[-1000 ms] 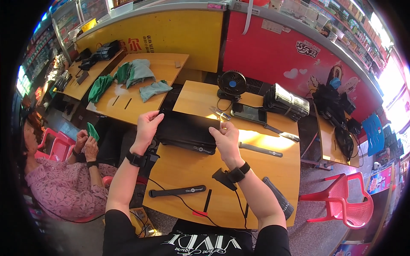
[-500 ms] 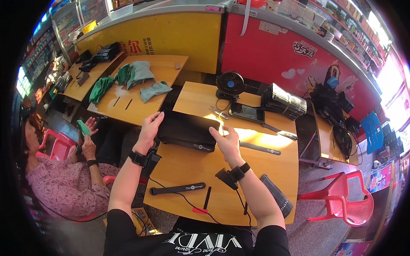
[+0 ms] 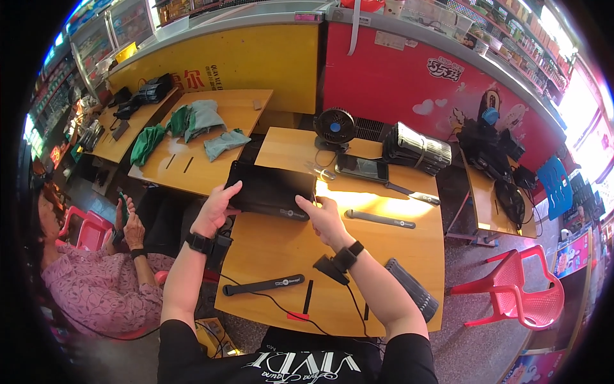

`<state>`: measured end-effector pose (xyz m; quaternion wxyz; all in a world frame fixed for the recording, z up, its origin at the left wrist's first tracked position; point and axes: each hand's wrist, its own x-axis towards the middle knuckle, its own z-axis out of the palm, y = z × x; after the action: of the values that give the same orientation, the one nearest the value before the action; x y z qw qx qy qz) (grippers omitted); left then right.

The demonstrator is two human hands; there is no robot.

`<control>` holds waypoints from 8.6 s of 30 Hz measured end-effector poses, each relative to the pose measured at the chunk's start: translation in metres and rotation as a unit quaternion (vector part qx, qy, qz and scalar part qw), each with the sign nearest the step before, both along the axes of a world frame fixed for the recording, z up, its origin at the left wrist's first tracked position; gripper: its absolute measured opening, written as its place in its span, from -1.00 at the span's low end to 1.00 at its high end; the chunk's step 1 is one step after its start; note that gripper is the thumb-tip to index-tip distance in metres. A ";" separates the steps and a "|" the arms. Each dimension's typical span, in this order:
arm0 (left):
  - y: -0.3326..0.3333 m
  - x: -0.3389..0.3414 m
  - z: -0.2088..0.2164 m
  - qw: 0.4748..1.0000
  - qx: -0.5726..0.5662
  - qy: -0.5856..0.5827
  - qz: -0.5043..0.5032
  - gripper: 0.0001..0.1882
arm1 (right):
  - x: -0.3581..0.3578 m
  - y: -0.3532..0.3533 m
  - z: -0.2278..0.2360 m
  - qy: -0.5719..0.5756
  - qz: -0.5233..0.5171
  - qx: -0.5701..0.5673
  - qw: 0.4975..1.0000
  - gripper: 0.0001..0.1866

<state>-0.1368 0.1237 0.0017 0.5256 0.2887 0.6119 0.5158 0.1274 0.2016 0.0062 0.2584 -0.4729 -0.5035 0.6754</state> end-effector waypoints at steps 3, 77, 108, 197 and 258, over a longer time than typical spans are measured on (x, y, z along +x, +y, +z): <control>0.018 -0.012 -0.011 0.999 0.006 0.006 0.031 -0.47 | -0.015 0.019 -0.001 0.018 -0.016 -0.003 1.000 -0.52; -0.140 0.201 -0.052 0.999 0.022 -0.005 -0.039 -0.63 | 0.216 -0.166 -0.040 0.004 -0.171 0.076 0.982 -0.80; -0.161 0.205 -0.027 0.999 0.014 -0.027 -0.027 -0.56 | 0.235 -0.174 -0.027 -0.013 -0.097 0.051 0.994 -0.76; -0.142 0.206 -0.044 0.950 0.156 0.268 -0.034 -0.82 | 0.205 -0.158 -0.038 -0.268 -0.082 0.234 0.931 -0.68; -0.127 0.202 -0.035 0.916 0.111 0.380 -0.068 -0.84 | 0.263 -0.077 -0.023 -0.391 -0.085 0.349 0.847 -0.63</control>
<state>0.0653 -0.0032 -0.0332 0.2521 0.5607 0.6827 0.3950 0.3901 0.1249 -0.0164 0.2444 -0.6175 -0.7231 0.1898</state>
